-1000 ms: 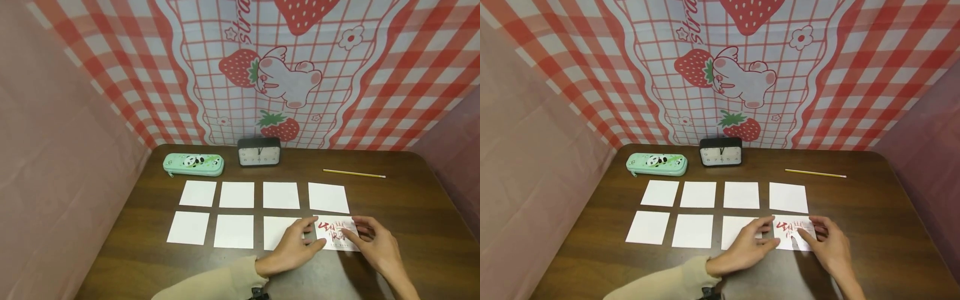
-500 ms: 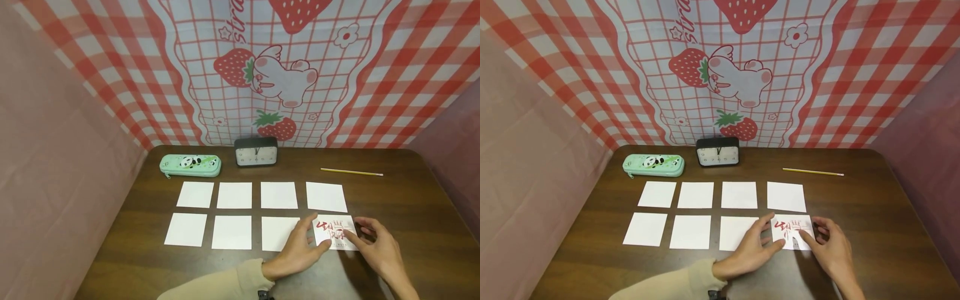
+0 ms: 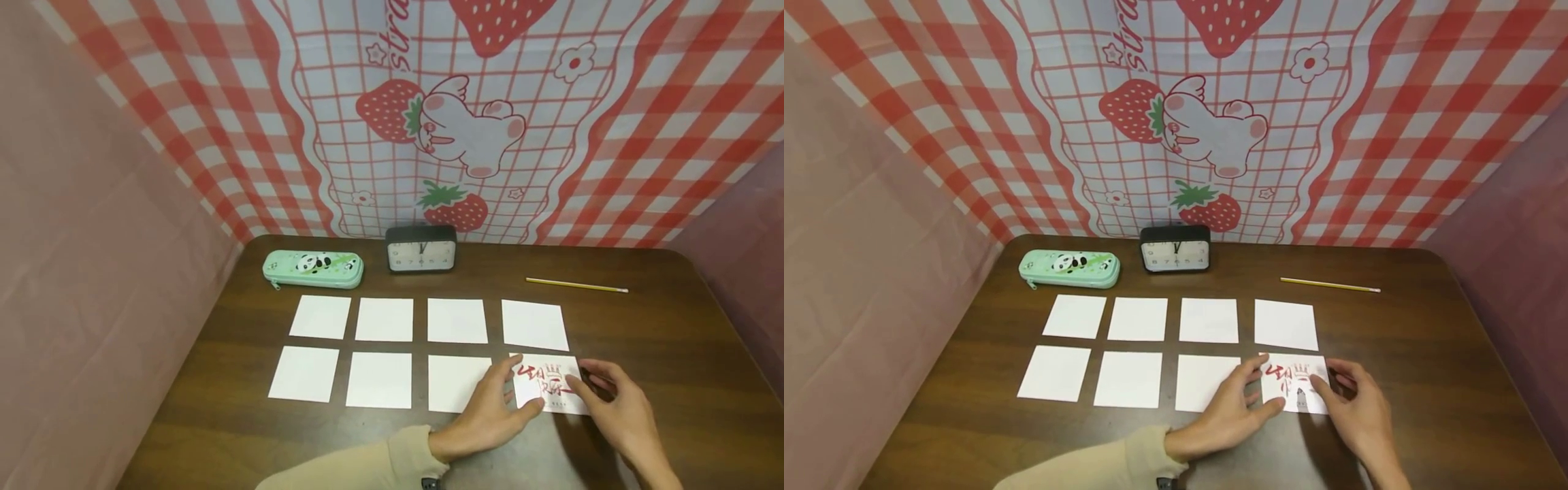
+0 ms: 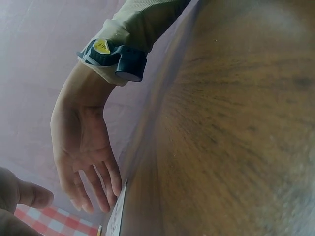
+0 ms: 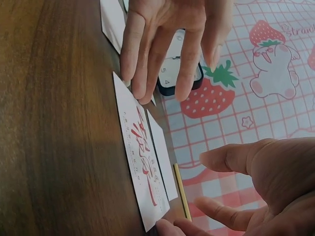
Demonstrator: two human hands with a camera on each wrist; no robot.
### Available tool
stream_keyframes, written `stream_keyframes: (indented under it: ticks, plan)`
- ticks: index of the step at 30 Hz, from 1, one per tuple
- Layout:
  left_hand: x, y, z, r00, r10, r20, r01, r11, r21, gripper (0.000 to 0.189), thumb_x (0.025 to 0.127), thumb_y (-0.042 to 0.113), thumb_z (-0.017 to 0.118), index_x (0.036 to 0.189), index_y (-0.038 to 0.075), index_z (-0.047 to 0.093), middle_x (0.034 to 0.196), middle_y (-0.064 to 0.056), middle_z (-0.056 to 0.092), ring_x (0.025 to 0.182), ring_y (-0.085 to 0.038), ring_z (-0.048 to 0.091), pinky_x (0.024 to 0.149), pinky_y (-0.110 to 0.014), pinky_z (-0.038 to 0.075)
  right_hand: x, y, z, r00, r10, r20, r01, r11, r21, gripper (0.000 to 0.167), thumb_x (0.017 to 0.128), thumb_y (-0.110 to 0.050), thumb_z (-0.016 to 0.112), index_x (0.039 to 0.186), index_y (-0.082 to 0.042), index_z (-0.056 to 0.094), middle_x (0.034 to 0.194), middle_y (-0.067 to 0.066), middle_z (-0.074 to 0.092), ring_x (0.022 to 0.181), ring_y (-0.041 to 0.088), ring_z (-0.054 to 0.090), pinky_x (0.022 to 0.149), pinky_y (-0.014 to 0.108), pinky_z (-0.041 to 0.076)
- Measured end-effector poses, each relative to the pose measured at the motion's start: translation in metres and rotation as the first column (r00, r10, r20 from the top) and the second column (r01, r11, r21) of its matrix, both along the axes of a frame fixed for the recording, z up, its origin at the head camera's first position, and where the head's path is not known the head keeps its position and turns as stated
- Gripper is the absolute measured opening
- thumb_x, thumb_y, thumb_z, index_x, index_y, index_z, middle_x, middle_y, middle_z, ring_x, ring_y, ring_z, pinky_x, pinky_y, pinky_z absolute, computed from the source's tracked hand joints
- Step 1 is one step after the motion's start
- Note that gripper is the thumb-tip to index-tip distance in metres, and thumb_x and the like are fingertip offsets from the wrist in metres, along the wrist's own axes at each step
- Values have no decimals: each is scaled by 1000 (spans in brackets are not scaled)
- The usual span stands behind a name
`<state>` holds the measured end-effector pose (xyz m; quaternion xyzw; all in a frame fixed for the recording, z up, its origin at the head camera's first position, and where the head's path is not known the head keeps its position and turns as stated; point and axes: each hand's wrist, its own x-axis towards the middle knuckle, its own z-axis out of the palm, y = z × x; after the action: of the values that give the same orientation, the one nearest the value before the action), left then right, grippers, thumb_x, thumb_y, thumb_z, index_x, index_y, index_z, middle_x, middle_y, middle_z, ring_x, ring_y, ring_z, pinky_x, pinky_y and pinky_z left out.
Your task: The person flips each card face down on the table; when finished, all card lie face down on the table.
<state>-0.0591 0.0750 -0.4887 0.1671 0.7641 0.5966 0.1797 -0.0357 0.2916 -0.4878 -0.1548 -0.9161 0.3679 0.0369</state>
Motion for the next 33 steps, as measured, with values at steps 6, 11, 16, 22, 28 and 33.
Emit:
stream_keyframes:
  ticks: [6,11,16,22,28,33]
  plan:
    - [0,1,1,1000,-6,-9,6,1000,-9,70,95,21,73,155,4,42,152,-20,49,140,-29,52,105,-21,55,0,7,1,1000,4,11,-2,991,-137,51,98,-33,73,135,0,60,128,9,72,90,-32,41,71,0,43]
    - [-3,0,2,1000,-24,-12,24,1000,-6,69,95,21,72,155,3,41,153,-19,50,141,-28,52,104,-21,55,-1,12,1,1000,10,13,-5,955,-296,53,101,-27,70,139,7,52,102,-43,53,91,-27,53,71,10,57]
    - [-2,-2,3,996,-55,-67,52,998,-41,64,97,22,71,153,4,45,150,-16,53,138,-21,53,104,-19,54,-1,15,3,999,-4,-44,-14,909,-416,32,100,-14,71,126,-1,60,99,-37,63,89,-15,63,70,16,60]
    - [1,-2,3,972,-100,-213,67,985,-158,53,102,34,64,148,10,51,142,-7,61,125,-7,56,98,-14,48,-2,19,8,997,20,-75,-59,826,-560,20,101,-12,69,118,-22,65,99,-27,72,87,-6,69,69,18,60]
    - [1,1,6,982,-85,-170,61,988,-142,48,104,36,61,146,13,57,139,-7,63,122,-4,57,95,-12,49,-2,21,6,988,82,-134,-154,671,-725,21,108,-11,55,114,-25,70,102,-15,77,90,1,73,72,20,62]
    - [1,2,6,986,-113,-124,99,989,-114,47,106,36,58,147,12,57,141,-8,61,128,-8,57,95,-12,53,-2,21,2,975,183,-124,-211,598,-773,33,112,-10,44,115,-31,70,108,-14,77,96,2,74,78,20,63]
